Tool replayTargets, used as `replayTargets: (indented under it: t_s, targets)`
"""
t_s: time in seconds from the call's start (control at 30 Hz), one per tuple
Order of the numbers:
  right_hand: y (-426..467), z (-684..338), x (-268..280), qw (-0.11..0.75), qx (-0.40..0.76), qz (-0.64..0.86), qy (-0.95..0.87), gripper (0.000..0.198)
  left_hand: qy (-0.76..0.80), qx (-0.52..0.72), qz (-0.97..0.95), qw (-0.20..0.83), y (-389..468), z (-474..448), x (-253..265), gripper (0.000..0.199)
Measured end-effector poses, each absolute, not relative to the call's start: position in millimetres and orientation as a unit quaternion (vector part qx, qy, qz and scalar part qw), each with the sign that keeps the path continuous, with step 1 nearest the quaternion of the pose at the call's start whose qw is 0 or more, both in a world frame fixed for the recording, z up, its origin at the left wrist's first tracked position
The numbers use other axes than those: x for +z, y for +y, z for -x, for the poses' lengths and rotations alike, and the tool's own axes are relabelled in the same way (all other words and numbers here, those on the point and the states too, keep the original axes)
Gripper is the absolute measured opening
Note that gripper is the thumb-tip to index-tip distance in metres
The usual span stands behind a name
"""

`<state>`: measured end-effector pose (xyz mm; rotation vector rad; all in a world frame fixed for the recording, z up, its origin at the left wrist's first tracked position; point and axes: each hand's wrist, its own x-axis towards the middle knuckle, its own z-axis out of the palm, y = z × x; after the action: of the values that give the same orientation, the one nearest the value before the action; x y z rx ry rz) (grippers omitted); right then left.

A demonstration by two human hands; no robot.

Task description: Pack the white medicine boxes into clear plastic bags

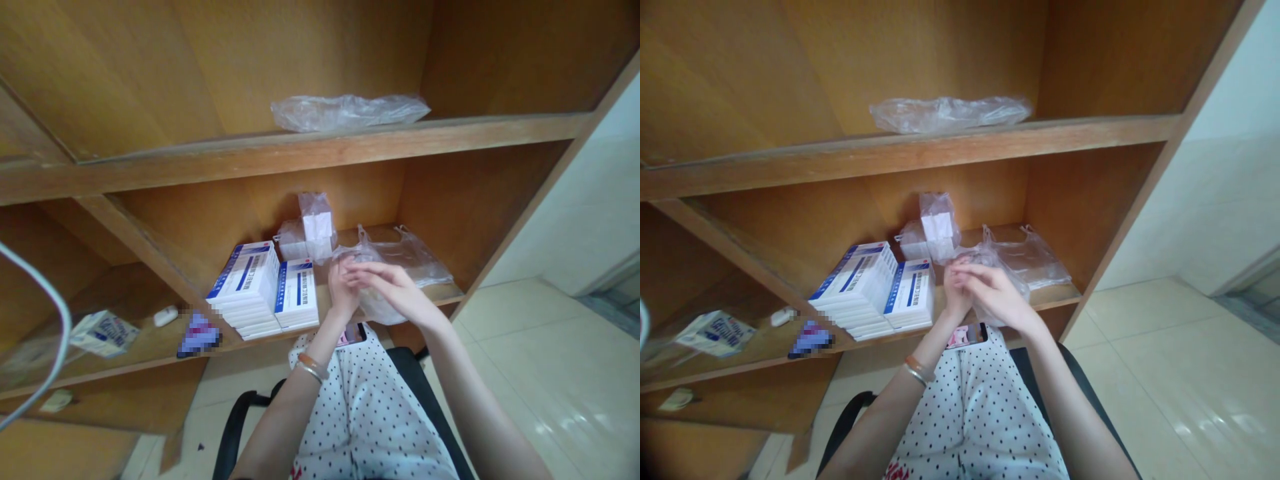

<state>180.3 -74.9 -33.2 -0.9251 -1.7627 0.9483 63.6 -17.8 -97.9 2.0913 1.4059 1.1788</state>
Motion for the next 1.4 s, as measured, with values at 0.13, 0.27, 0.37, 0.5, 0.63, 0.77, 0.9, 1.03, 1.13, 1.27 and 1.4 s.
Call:
replayTargets:
  t_s: [0.13, 0.27, 0.37, 0.5, 0.63, 0.77, 0.9, 1.03, 1.13, 1.27, 1.4]
  targets:
    - [-105, -239, -59, 0.59, 0.38, 0.513, -0.495, 0.032, 0.366, 0.405, -0.823, 0.159, -48, -57, -88, 0.037]
    - [-114, -251, -100, 0.589, 0.388, 0.589, -0.394, 0.035, 0.32, 0.281, -0.9, 0.092, -75, -66, -87, 0.055]
    - [-114, -239, -107, 0.602, 0.398, 0.566, -0.397, 0.037, 0.335, 0.227, -0.91, 0.087, -78, -71, -92, 0.016]
    - [-113, -225, -93, 0.65, 0.317, 0.552, -0.415, 0.033, 0.391, 0.386, -0.782, 0.294, -68, -64, -82, 0.012]
    - [-113, -216, -85, 0.625, 0.308, 0.529, -0.486, 0.038, 0.344, 0.541, -0.557, 0.528, -64, -50, -53, 0.014]
    - [-116, -199, -78, 0.598, 0.336, 0.48, -0.547, 0.039, 0.292, 0.574, -0.444, 0.623, -81, -40, -39, 0.019]
    - [-119, -181, -68, 0.598, 0.335, 0.435, -0.584, 0.031, 0.284, 0.612, -0.352, 0.649, -110, -30, -51, 0.025]
    - [-122, -170, -64, 0.591, 0.328, 0.414, -0.61, 0.023, 0.277, 0.628, -0.3, 0.663, -128, -20, -59, 0.027]
    - [-125, -164, -64, 0.592, 0.367, 0.403, -0.593, 0.022, 0.264, 0.621, -0.292, 0.678, -131, -16, -53, 0.029]
    - [-125, -160, -61, 0.606, 0.377, 0.412, -0.566, 0.019, 0.28, 0.615, -0.289, 0.679, -131, -16, -45, 0.026]
    - [-124, -160, -59, 0.629, 0.394, 0.397, -0.54, 0.018, 0.282, 0.609, -0.27, 0.69, -133, -16, -50, 0.024]
